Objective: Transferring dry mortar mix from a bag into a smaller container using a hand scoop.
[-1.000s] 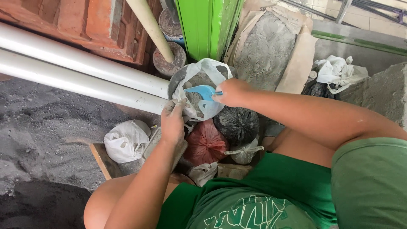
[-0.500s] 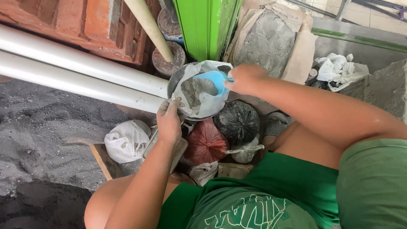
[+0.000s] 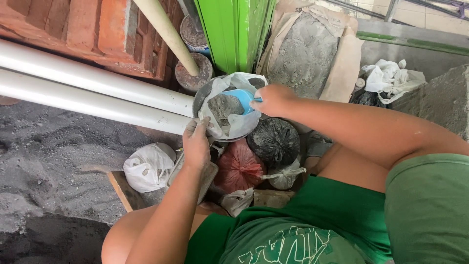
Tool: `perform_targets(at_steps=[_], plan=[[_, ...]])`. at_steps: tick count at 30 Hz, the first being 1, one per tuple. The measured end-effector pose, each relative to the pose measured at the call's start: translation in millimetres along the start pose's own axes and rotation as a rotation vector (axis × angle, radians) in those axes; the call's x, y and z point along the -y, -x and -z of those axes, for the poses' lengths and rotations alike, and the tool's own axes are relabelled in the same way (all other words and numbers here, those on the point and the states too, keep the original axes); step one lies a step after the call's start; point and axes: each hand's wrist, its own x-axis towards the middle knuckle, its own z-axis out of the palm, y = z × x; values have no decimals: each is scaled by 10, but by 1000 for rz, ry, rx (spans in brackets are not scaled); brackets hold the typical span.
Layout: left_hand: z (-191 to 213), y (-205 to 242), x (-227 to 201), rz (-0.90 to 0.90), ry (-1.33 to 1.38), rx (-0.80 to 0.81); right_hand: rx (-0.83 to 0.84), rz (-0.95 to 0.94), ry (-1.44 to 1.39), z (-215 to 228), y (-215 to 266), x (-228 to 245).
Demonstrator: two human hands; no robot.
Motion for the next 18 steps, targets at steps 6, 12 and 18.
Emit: perform_targets(at_steps=[6, 12, 18], plan=[[0, 21, -12, -15, 13, 5, -19, 52, -21, -31, 29, 31], [62, -106, 126, -18, 15, 20, 12, 35, -84, -73, 26, 91], [37, -112, 98, -30, 11, 22, 31, 14, -181, -230, -117, 2]])
